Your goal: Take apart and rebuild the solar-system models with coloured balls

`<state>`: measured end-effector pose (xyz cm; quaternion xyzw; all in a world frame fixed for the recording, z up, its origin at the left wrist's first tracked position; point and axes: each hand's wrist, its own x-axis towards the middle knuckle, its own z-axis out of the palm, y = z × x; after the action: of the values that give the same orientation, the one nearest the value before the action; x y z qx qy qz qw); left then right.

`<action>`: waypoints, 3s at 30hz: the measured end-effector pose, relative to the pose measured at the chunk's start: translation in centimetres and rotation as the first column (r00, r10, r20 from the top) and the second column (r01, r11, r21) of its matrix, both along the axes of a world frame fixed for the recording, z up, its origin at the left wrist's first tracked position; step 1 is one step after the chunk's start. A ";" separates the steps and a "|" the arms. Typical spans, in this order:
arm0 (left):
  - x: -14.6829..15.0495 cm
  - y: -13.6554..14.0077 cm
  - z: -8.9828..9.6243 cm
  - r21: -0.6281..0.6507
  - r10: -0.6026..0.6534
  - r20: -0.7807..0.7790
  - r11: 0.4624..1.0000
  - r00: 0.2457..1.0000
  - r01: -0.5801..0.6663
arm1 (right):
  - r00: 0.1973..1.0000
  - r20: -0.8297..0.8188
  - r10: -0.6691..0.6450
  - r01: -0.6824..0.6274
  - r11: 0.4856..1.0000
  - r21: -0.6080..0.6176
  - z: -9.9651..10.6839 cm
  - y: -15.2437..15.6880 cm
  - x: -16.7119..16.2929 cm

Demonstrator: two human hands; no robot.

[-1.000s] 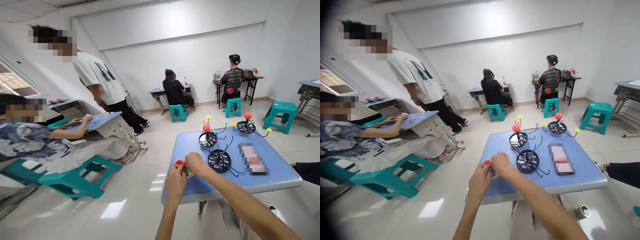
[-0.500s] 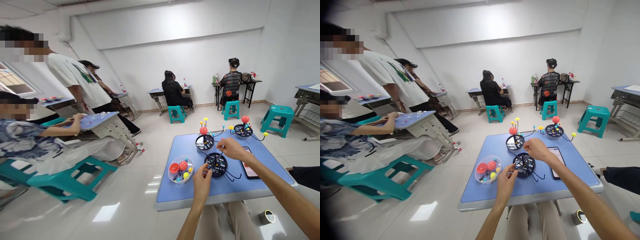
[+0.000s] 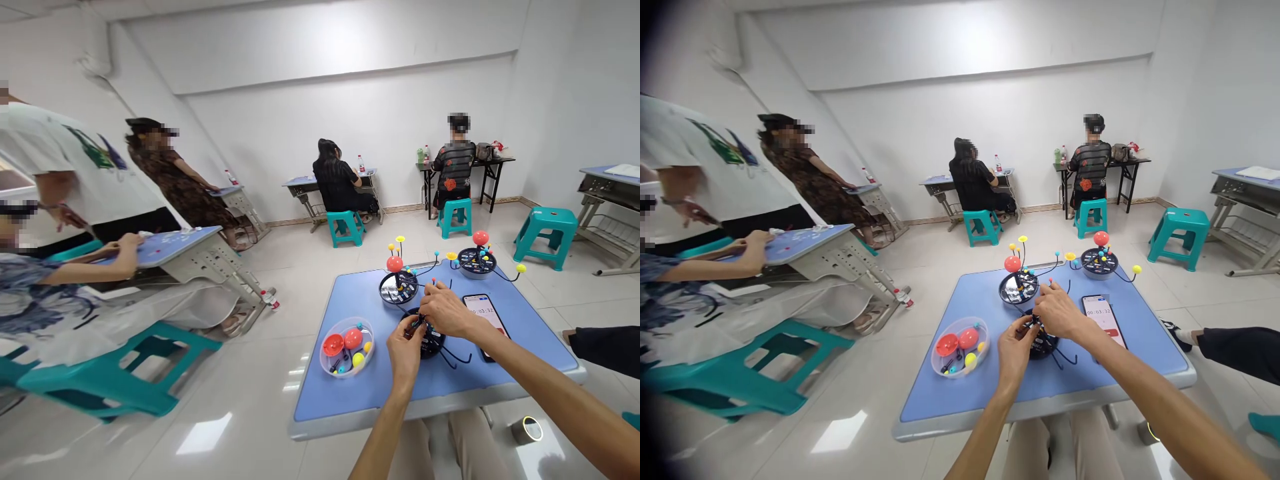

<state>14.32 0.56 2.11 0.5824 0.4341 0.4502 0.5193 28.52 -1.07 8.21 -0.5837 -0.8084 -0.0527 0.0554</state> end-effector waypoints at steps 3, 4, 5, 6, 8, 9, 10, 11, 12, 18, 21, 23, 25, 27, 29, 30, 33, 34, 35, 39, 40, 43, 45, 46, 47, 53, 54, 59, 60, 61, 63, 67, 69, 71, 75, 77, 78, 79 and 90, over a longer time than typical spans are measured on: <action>0.2 0.2 0.1 0.008 0.002 -0.007 1.000 1.000 -0.002 | 0.999 -0.028 -0.015 0.015 1.000 0.000 -0.2 -0.1 0.3; 0.1 0.2 0.2 0.012 -0.005 -0.012 1.000 1.000 0.005 | 0.999 -0.037 -0.021 0.021 1.000 -0.001 -0.3 -0.2 0.3; 0.1 0.2 0.2 0.019 -0.013 -0.019 1.000 1.000 0.013 | 0.999 -0.044 -0.026 0.026 1.000 -0.002 -0.3 -0.3 0.4; 0.0 0.3 0.2 0.029 -0.021 -0.029 0.999 0.999 0.022 | 0.998 -0.049 -0.029 0.028 1.000 -0.004 -0.4 -0.3 0.5; -0.1 0.3 0.2 0.072 -0.034 -0.062 0.997 0.998 0.038 | 0.999 -0.048 -0.025 0.025 1.000 -0.006 -0.6 -0.4 0.7; -0.2 0.4 0.2 0.109 -0.037 -0.089 0.993 0.995 0.047 | 0.999 -0.040 -0.017 0.017 1.000 -0.005 -0.8 -0.4 0.7; -0.2 0.5 0.2 0.156 -0.035 -0.124 0.986 0.992 0.055 | 1.000 -0.030 -0.007 0.007 1.000 0.000 -1.0 -0.4 0.8; -0.3 0.5 0.2 0.207 -0.033 -0.161 0.976 0.986 0.066 | 1.000 -0.020 0.002 -0.002 1.000 0.007 -1.1 -0.3 0.8; -0.3 0.6 0.3 0.258 -0.029 -0.197 0.963 0.980 0.080 | 1.000 -0.010 0.011 -0.011 1.000 0.014 -1.3 -0.3 0.8; -0.1 0.9 0.1 0.402 0.002 -0.261 0.909 0.965 0.107 | 0.999 0.025 0.020 -0.021 0.999 0.034 -1.7 -0.4 0.8; 0.0 0.9 0.0 0.408 0.002 -0.262 0.907 0.965 0.108 | 0.999 0.025 0.023 -0.025 0.998 0.056 -1.8 -0.7 0.7; 0.0 0.9 -0.1 0.410 0.004 -0.263 0.906 0.965 0.108 | 1.000 0.021 0.019 -0.020 0.997 0.070 -2.0 -0.9 0.7; 0.0 0.9 -0.3 0.406 0.005 -0.268 0.907 0.963 0.108 | 1.000 0.004 -0.006 0.005 0.997 0.080 -2.1 -1.1 0.7; -0.2 1.0 -0.5 0.392 -0.002 -0.266 0.913 0.964 0.110 | 0.999 -0.015 -0.031 0.033 0.996 0.085 -2.2 -1.3 0.7; -0.5 1.0 -0.8 0.374 -0.013 -0.248 0.921 0.969 0.108 | 0.999 -0.022 -0.037 0.039 0.996 0.079 -2.1 -1.4 0.6; -0.6 1.0 -1.0 0.363 -0.012 -0.232 0.927 0.973 0.098 | 0.999 -0.023 -0.034 0.036 0.997 0.075 -2.1 -1.4 0.6; -1.2 0.9 -1.2 0.347 0.012 -0.187 0.936 0.982 0.055 | 0.997 -0.066 -0.032 0.037 0.996 0.079 -1.8 -1.5 0.4; -1.3 0.8 -1.2 0.354 0.017 -0.181 0.934 0.983 0.049 | 0.994 -0.102 -0.032 0.040 0.996 0.084 -1.6 -1.5 0.4; -1.4 0.7 -1.1 0.368 0.019 -0.179 0.929 0.984 0.049 | 0.989 -0.145 -0.030 0.043 0.995 0.088 -1.5 -1.5 0.3; -1.5 0.4 -0.5 0.409 0.015 -0.189 0.910 0.982 0.065 | 0.959 -0.282 -0.026 0.049 0.996 0.074 -1.0 -1.4 0.0; -1.4 0.4 -0.4 0.392 0.001 -0.185 0.917 0.983 0.073 | 0.956 -0.293 -0.030 0.050 0.997 0.062 -0.9 -1.4 0.0; -1.2 0.5 -0.3 0.251 -0.073 -0.153 0.962 0.986 0.110 | 0.953 -0.302 -0.036 0.047 0.998 0.029 -0.8 -1.1 -0.2; -0.9 0.7 -0.3 0.156 -0.095 -0.125 0.981 0.988 0.114 | 0.954 -0.300 -0.031 0.039 0.999 0.020 -0.8 -1.0 -0.3; -0.8 0.8 -0.3 0.131 -0.093 -0.116 0.985 0.989 0.108 | 0.955 -0.294 -0.028 0.036 0.999 0.021 -0.9 -0.9 -0.3; -0.7 0.9 -0.3 0.123 -0.087 -0.109 0.987 0.990 0.100 | 0.958 -0.286 -0.022 0.030 0.999 0.026 -0.8 -0.9 -0.4; -0.6 0.9 -0.2 0.151 -0.052 -0.123 0.986 0.991 0.070 | 0.939 -0.342 0.020 0.034 0.988 0.151 0.7 -1.0 0.0; -0.6 0.9 -0.1 0.151 -0.049 -0.129 0.986 0.990 0.069 | 0.933 -0.360 0.015 0.047 0.986 0.163 1.1 -1.0 0.1; -0.7 0.6 0.0 0.179 -0.048 -0.149 0.981 0.988 0.075 | 0.905 -0.424 -0.035 0.101 0.986 0.135 1.8 -1.4 0.5; -0.7 0.5 0.1 0.185 -0.050 -0.152 0.980 0.987 0.078 | 0.904 -0.426 -0.039 0.104 0.986 0.130 1.6 -1.5 0.5; -0.8 0.5 0.1 0.190 -0.052 -0.155 0.978 0.987 0.082 | 0.904 -0.425 -0.040 0.104 0.987 0.127 1.5 -1.5 0.5; -0.8 0.4 0.4 0.203 -0.058 -0.162 0.975 0.985 0.091 | 0.905 -0.423 -0.041 0.104 0.987 0.126 1.2 -1.6 0.4; -1.4 -0.2 1.3 0.225 -0.033 -0.142 0.972 0.989 0.064 | 0.899 -0.435 -0.047 0.118 0.983 0.138 1.7 -2.1 -0.3; -1.9 -0.8 1.9 0.237 -0.004 -0.083 0.971 0.997 0.023 | 0.887 -0.459 -0.056 0.138 0.979 0.147 2.4 -2.8 -1.0; -2.4 -1.8 2.6 0.245 0.003 -0.012 0.970 1.000 0.000 | 0.864 -0.500 -0.055 0.152 0.976 0.156 3.0 -3.6 -1.9; -3.2 -4.2 4.1 0.185 0.006 0.138 0.982 0.990 -0.032 | 0.810 -0.586 0.010 0.113 0.978 0.173 3.9 -5.3 -3.8; -3.7 -5.2 4.7 0.164 0.057 0.189 0.982 0.980 -0.089 | 0.792 -0.610 0.027 0.101 0.979 0.175 4.0 -6.1 -4.6; -3.9 -5.5 4.9 0.164 0.086 0.201 0.979 0.976 -0.121 | 0.786 -0.618 0.023 0.107 0.979 0.173 4.0 -6.5 -4.9; -4.2 -5.8 5.1 0.166 0.110 0.206 0.975 0.972 -0.146 | 0.781 -0.624 0.012 0.120 0.978 0.169 4.0 -6.9 -5.3; -7.7 -8.2 6.4 0.057 0.045 0.314 0.996 0.949 -0.066 | 0.655 -0.755 0.007 0.193 0.965 0.177 3.2 -11.0 -8.8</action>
<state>6.58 -7.62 8.52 0.5086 0.3475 0.5652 0.5487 19.69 -12.02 11.44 -0.5830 -0.6694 0.0917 0.4513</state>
